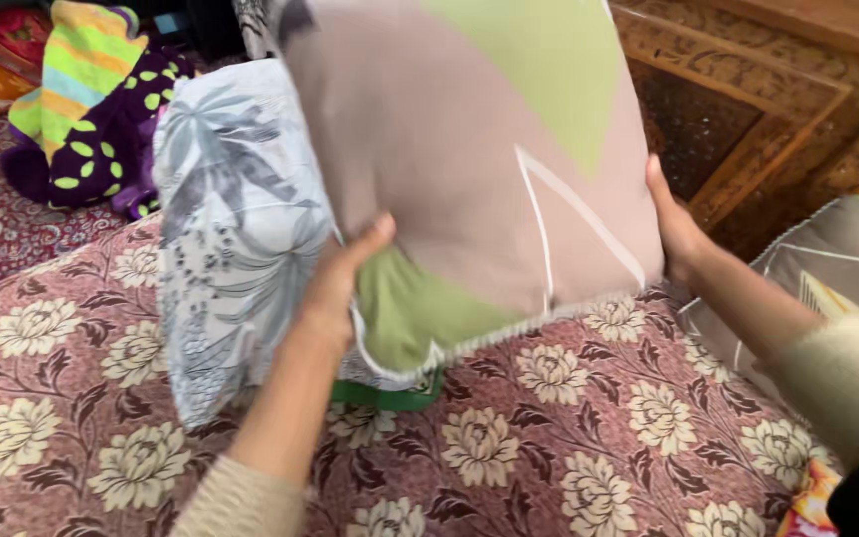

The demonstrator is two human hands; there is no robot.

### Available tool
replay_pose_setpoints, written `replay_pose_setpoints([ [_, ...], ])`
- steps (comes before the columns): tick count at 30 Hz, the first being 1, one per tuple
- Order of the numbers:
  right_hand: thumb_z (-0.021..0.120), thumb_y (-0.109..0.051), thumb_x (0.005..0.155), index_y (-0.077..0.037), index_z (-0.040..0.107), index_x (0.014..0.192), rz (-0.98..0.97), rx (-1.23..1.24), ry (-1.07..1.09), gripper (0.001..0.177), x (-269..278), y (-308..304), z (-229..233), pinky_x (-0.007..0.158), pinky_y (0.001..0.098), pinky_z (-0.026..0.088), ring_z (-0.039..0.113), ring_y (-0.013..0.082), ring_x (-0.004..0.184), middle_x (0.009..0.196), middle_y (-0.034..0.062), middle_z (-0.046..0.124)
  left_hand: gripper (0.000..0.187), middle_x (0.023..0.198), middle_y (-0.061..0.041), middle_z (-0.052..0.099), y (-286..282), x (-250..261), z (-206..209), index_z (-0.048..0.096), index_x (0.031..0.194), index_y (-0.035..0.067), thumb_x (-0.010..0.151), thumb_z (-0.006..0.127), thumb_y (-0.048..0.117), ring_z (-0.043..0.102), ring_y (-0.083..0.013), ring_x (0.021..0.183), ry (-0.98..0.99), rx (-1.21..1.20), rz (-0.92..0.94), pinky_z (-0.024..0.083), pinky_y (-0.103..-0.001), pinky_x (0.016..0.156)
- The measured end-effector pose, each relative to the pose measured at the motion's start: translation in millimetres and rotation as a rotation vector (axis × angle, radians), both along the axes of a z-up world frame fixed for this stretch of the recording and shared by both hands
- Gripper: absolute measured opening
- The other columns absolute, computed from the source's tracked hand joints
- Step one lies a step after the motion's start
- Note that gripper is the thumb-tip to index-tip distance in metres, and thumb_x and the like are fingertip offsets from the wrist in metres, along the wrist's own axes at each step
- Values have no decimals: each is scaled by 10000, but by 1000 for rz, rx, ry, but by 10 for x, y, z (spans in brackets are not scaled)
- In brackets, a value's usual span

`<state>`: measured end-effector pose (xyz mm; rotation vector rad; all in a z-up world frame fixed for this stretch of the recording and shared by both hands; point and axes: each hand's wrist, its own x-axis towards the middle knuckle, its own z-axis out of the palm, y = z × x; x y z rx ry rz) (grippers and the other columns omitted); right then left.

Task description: The person arranges several decorative pillows on a bed. They pick up, flip, and place multiple pillows with different patterns, including a gray geometric pillow, a red floral pillow, and a green embroidered pillow, smoothing each one into position.

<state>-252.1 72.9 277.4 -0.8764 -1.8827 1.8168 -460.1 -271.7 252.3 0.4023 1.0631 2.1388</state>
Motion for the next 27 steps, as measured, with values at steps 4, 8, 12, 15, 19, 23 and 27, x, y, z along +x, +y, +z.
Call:
replay_pose_setpoints([
  [4,394,-709,956,-80,505,1486,-145,66,-121,830,824,433,-872,1060,474,475,588,311,1260,1421,209,582,656,985,-124,675,337,656,-740,559,1296,-25,787,821,294,706,-272,855,-39,-179,-170,620,-443,790],
  [8,463,-651,975,-81,517,1440,-380,78,-403,738,1573,655,-2174,863,567,566,656,346,1033,1241,213,625,822,1209,-149,635,544,1336,-1751,471,1404,9,779,815,417,660,-285,1088,242,-455,-135,557,-435,941],
  [12,498,-668,998,42,631,1281,-296,192,-636,777,1964,571,-3232,946,594,559,682,406,1049,1175,274,689,1023,1414,-202,559,688,1788,-2501,358,1499,15,759,823,548,589,-326,1262,221,-820,14,492,-455,1034],
  [15,485,-663,973,-23,391,1550,-145,362,-637,867,2023,449,-3430,1093,554,463,562,435,1298,1404,302,553,1143,1388,-231,609,657,2008,-2806,299,1554,75,661,814,568,663,-361,1213,192,-1011,37,540,-451,1010],
  [19,495,-582,975,-125,300,1628,-173,980,-431,820,1661,315,-3030,1258,564,170,233,382,1571,1668,217,268,1192,1407,-250,583,659,2070,-2910,212,1598,92,672,805,554,683,-383,1198,194,-1132,58,562,-451,1002],
  [23,479,-634,973,-239,251,1638,-34,1213,-321,806,1212,74,-2640,1226,653,13,74,425,1574,1712,190,124,1150,1519,-192,462,671,2334,-2949,130,1612,141,754,789,532,572,-357,1302,63,-1135,-109,465,-480,1076],
  [27,468,-689,933,-309,262,1605,178,1265,-443,798,916,-246,-2760,1130,701,2,46,474,1517,1690,175,117,1039,1486,-198,557,582,2600,-3136,281,1551,96,739,786,503,593,-344,1331,-70,-1017,-173,479,-464,1111],
])
